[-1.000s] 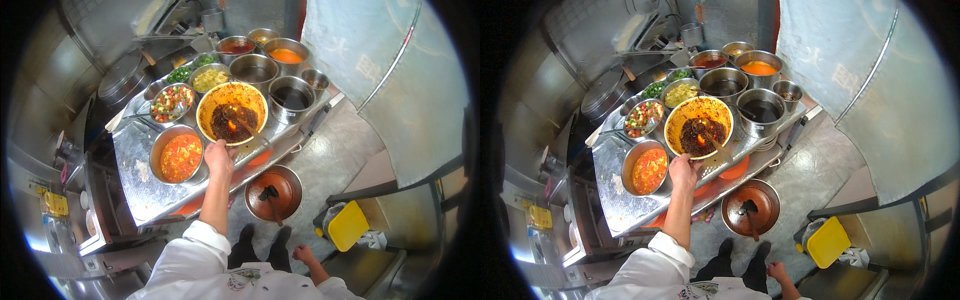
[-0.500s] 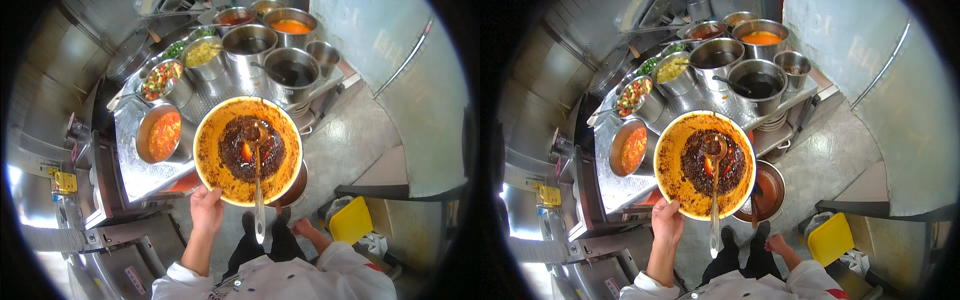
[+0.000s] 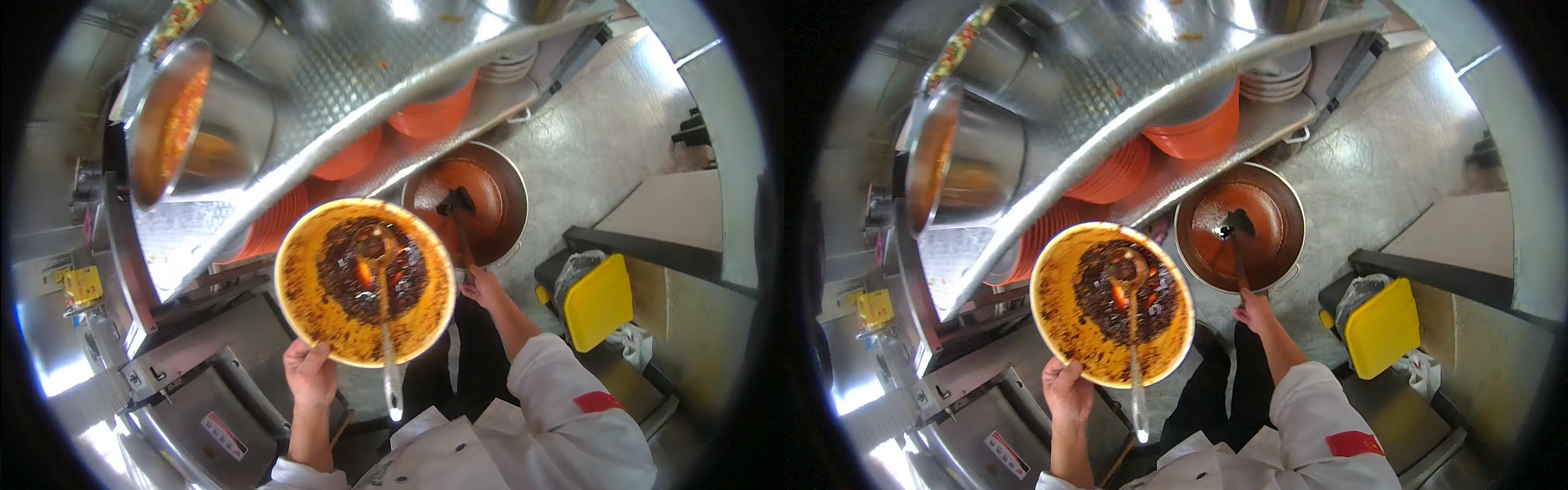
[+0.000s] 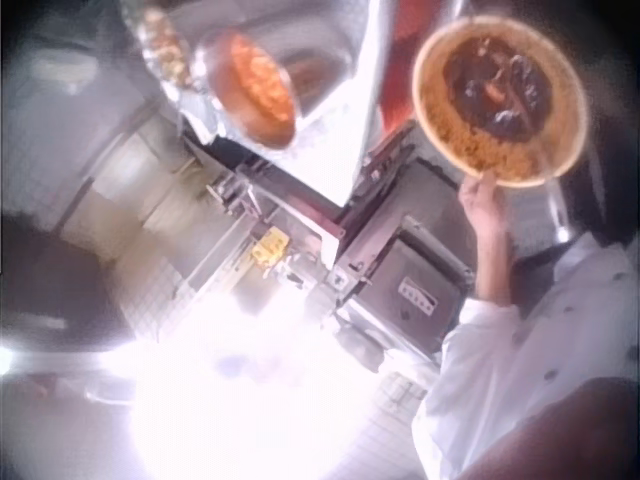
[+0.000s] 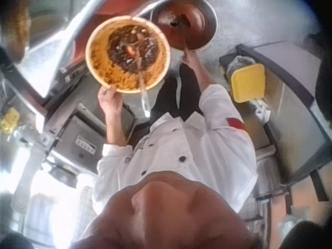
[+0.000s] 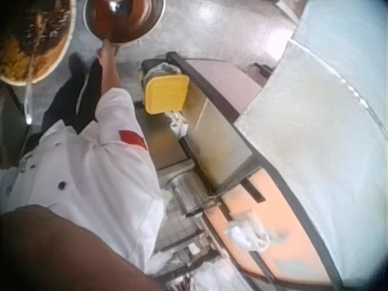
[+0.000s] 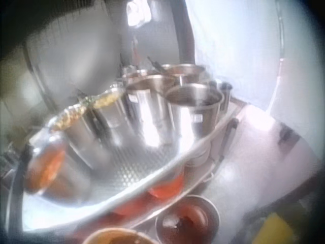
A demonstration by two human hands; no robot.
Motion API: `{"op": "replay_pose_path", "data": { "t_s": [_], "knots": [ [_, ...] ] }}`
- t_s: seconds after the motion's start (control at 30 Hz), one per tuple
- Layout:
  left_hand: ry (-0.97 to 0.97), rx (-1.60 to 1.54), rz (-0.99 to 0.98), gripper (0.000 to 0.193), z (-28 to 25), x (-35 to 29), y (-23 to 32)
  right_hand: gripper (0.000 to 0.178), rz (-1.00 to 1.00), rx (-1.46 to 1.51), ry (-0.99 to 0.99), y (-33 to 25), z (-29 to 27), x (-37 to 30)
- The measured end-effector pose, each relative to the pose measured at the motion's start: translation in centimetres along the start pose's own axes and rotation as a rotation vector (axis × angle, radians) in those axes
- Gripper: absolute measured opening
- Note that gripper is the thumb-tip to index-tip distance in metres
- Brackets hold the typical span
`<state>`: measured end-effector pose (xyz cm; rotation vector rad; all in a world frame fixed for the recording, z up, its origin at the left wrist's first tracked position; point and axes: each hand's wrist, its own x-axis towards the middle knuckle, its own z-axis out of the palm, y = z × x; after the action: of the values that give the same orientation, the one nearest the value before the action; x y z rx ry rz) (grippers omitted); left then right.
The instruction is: The person scoops cooked noodles and vegetables from a large pot into a bowl, then adds multiple sauces and toppings from a condiment station. The person hands the finished bowl to a customer and returns to the cooking area.
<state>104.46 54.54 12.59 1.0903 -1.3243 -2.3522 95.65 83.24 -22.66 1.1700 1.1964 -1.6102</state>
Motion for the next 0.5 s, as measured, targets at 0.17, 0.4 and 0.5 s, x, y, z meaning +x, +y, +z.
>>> {"op": "replay_pose_path", "data": {
  "t_s": [0.17,0.4,0.5],
  "knots": [
    [0.104,0.031,-0.012,0.018,-6.1,-0.4,-1.3,0.024,0.051,0.411,-0.066,-4.4,3.3,0.1],
    [0.172,-0.022,-0.020,0.017,-11.1,-0.3,-4.3,0.015,0.237,0.229,-0.252,-9.3,6.9,4.1],
    [0.168,-0.041,-0.017,0.018,-11.9,0.1,-5.1,0.020,-0.040,-0.952,-0.131,-9.1,4.1,1.3]
  ]
}}
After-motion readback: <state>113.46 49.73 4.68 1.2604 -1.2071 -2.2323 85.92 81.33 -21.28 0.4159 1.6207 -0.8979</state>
